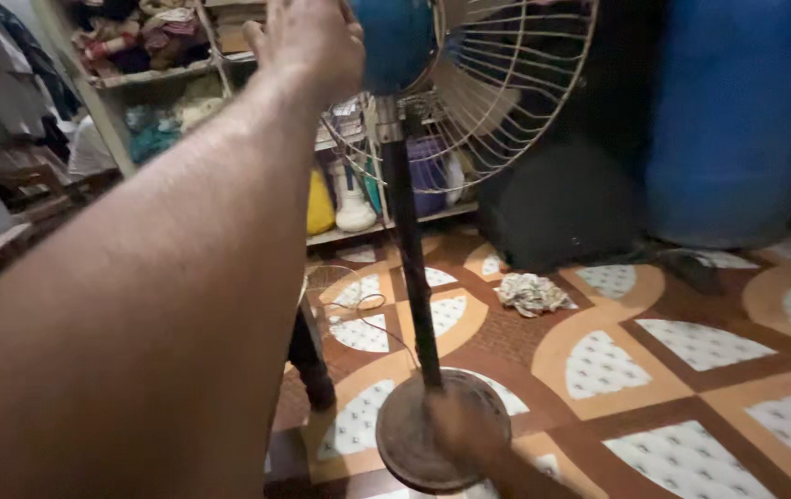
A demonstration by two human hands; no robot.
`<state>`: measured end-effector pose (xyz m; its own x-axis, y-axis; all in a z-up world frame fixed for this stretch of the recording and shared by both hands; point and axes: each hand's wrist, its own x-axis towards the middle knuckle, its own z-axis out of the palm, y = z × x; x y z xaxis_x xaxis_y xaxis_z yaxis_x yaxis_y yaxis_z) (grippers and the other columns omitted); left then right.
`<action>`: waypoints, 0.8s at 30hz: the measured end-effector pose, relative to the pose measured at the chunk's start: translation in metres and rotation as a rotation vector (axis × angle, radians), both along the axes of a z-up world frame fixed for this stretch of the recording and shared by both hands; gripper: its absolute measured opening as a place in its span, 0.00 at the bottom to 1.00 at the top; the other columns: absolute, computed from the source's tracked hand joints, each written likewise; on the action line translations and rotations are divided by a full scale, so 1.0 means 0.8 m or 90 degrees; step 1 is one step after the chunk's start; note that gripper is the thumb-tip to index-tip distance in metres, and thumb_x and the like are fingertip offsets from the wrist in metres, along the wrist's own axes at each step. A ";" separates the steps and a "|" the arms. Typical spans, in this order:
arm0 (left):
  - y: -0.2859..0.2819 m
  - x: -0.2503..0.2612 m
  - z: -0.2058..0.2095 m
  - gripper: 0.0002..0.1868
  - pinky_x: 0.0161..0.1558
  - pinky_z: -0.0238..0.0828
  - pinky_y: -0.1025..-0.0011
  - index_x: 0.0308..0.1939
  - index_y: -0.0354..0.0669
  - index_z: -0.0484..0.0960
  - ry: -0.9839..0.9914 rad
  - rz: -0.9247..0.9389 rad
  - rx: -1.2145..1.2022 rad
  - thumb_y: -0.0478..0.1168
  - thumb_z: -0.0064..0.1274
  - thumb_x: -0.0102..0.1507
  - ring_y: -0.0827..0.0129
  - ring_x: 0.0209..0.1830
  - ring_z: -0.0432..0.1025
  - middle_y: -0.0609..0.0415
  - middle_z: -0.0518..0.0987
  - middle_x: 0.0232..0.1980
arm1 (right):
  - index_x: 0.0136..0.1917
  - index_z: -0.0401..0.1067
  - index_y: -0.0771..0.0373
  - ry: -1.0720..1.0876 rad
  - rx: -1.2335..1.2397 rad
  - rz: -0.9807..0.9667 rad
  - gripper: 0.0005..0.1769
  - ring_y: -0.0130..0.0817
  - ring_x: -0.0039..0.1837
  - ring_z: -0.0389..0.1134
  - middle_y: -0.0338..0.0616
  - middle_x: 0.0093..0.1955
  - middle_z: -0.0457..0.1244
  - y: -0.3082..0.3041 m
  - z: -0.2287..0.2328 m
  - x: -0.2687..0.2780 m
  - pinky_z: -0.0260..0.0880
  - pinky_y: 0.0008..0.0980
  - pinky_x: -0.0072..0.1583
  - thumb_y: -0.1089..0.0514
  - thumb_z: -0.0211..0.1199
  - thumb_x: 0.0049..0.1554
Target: The person uses a screwdriver to loosen and tighten screws on the back housing of a standing electric fan. They repeatedly adjust the fan head and work on the motor housing while holding the fan steady with the other hand.
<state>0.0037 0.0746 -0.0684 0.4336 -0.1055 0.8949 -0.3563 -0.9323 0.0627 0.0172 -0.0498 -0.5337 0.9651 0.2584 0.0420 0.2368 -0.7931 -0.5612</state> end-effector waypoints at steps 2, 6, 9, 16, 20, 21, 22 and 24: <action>0.002 0.008 -0.016 0.14 0.65 0.56 0.44 0.53 0.48 0.80 0.052 0.031 -0.005 0.44 0.54 0.64 0.52 0.62 0.70 0.48 0.78 0.57 | 0.43 0.78 0.62 0.061 -0.034 0.020 0.20 0.51 0.46 0.73 0.55 0.41 0.70 0.019 -0.040 0.005 0.71 0.50 0.50 0.42 0.66 0.51; -0.003 0.014 -0.025 0.12 0.64 0.63 0.53 0.51 0.48 0.82 0.071 0.047 0.026 0.46 0.53 0.66 0.56 0.63 0.72 0.48 0.79 0.58 | 0.46 0.75 0.63 0.115 -0.054 0.026 0.17 0.54 0.47 0.71 0.57 0.42 0.69 0.019 -0.052 0.038 0.70 0.51 0.50 0.48 0.65 0.50; 0.003 0.009 -0.024 0.16 0.64 0.65 0.55 0.54 0.47 0.80 0.093 0.054 0.034 0.48 0.54 0.66 0.54 0.65 0.70 0.46 0.77 0.62 | 0.47 0.73 0.63 0.120 -0.052 0.033 0.16 0.56 0.48 0.71 0.58 0.43 0.68 0.019 -0.095 -0.015 0.70 0.52 0.50 0.52 0.64 0.49; 0.009 -0.026 -0.007 0.20 0.69 0.62 0.61 0.56 0.39 0.81 0.233 0.050 0.039 0.40 0.55 0.61 0.55 0.70 0.66 0.55 0.42 0.85 | 0.51 0.69 0.64 -0.113 0.055 0.011 0.17 0.60 0.51 0.69 0.61 0.46 0.67 -0.032 -0.036 -0.013 0.68 0.55 0.51 0.61 0.63 0.47; 0.016 -0.064 -0.003 0.24 0.69 0.59 0.58 0.61 0.41 0.78 0.252 0.074 0.069 0.39 0.55 0.60 0.56 0.75 0.57 0.57 0.42 0.83 | 0.54 0.66 0.65 -0.651 0.119 0.044 0.20 0.62 0.53 0.68 0.62 0.47 0.66 -0.069 0.148 -0.008 0.68 0.56 0.52 0.67 0.62 0.46; 0.019 -0.072 0.001 0.24 0.70 0.60 0.58 0.62 0.40 0.78 0.262 0.083 0.069 0.39 0.54 0.61 0.55 0.76 0.58 0.56 0.45 0.84 | 0.66 0.61 0.65 -0.413 0.160 -0.048 0.28 0.62 0.47 0.69 0.64 0.42 0.66 -0.075 0.205 -0.013 0.67 0.58 0.47 0.66 0.61 0.52; 0.024 -0.080 0.003 0.24 0.71 0.60 0.58 0.62 0.38 0.79 0.272 0.092 0.070 0.39 0.53 0.62 0.55 0.76 0.59 0.55 0.48 0.84 | 0.57 0.65 0.63 -0.558 0.245 0.050 0.21 0.55 0.46 0.74 0.59 0.43 0.70 -0.080 0.263 -0.018 0.73 0.51 0.46 0.61 0.68 0.52; 0.031 -0.093 0.002 0.25 0.72 0.59 0.56 0.64 0.35 0.76 0.273 0.109 0.076 0.39 0.53 0.63 0.54 0.77 0.57 0.52 0.49 0.84 | 0.71 0.56 0.60 -0.569 0.189 -0.039 0.36 0.55 0.44 0.74 0.60 0.42 0.68 -0.085 0.362 -0.035 0.74 0.48 0.46 0.63 0.64 0.51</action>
<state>-0.0707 0.0998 -0.0665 0.7814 -0.0921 0.6171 -0.1625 -0.9850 0.0588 -0.0106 -0.1181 -0.2443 0.5544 0.0677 0.8295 0.6400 -0.6719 -0.3728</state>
